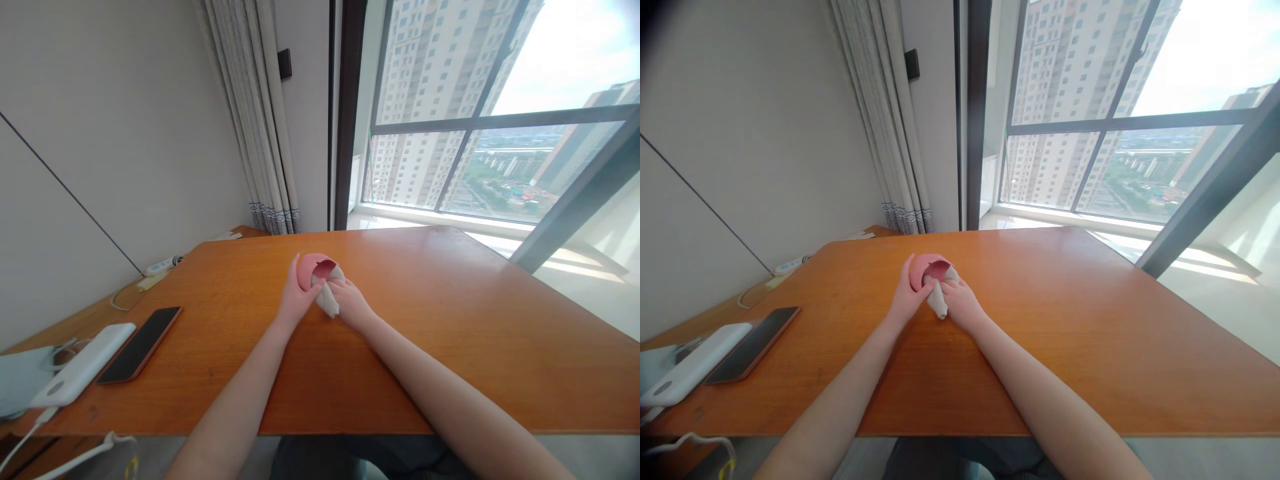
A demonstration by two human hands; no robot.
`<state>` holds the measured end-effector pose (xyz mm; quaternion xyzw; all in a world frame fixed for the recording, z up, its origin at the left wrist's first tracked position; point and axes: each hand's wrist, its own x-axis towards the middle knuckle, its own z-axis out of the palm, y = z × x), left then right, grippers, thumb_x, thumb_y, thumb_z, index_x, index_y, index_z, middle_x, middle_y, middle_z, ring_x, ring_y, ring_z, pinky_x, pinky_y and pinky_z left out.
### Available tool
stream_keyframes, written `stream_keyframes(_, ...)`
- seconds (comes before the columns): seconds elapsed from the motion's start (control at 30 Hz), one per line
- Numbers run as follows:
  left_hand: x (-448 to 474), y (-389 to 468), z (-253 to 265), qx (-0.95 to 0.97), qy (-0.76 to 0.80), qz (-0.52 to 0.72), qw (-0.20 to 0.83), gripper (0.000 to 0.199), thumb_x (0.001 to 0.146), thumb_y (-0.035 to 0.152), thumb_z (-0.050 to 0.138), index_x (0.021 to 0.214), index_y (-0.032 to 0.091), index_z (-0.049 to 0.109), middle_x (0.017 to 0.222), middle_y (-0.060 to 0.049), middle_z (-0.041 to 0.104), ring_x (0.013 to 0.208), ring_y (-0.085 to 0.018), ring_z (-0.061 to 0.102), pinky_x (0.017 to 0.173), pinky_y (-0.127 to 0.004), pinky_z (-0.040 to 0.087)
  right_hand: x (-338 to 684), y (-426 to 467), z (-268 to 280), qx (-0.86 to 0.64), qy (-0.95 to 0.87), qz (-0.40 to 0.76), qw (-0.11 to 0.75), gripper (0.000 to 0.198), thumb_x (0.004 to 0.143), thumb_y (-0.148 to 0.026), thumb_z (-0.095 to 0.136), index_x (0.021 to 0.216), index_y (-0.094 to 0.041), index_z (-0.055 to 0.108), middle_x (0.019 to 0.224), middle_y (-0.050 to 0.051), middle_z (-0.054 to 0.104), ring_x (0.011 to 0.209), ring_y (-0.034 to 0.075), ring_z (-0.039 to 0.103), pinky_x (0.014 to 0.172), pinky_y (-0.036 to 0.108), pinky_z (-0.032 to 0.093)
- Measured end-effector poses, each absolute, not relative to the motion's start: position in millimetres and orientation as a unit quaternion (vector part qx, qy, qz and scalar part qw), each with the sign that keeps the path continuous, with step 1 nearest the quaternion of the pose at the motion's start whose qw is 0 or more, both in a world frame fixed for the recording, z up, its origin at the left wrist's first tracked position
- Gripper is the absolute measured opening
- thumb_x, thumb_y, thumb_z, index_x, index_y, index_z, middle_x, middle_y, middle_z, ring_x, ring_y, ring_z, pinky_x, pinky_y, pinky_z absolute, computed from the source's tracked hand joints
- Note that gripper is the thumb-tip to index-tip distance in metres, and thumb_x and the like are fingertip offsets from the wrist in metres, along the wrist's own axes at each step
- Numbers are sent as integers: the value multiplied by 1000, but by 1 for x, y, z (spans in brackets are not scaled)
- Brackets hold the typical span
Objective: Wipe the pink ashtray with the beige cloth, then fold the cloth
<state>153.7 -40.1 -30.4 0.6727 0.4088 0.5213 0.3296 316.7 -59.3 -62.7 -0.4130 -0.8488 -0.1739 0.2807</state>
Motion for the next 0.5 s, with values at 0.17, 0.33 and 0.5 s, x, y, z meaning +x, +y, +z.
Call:
stream_keyframes(0.17,146,-31,-29,665,425,526,317,51,70,19,59,121,22,52,129,-7,52,122,-24,46,107,-39,31,300,-70,-56,-424,-860,-113,260,28,82,-15,51,106,-20,63,91,5,65,89,20,59,88,37,45)
stream_keyframes(0.33,136,-19,-27,622,461,536,338,43,69,16,53,112,19,57,120,-7,58,114,-23,51,101,-39,37,313,-78,-42,-400,-832,-49,382,30,82,-19,50,111,-21,59,105,7,64,102,19,57,90,34,44)
stream_keyframes(0.5,145,-20,-39,564,462,533,430,37,73,25,54,109,19,59,116,-7,60,109,-23,53,97,-39,40,327,-73,-48,-527,-624,-30,577,50,86,-26,45,134,-15,37,125,16,52,116,27,49,96,45,42)
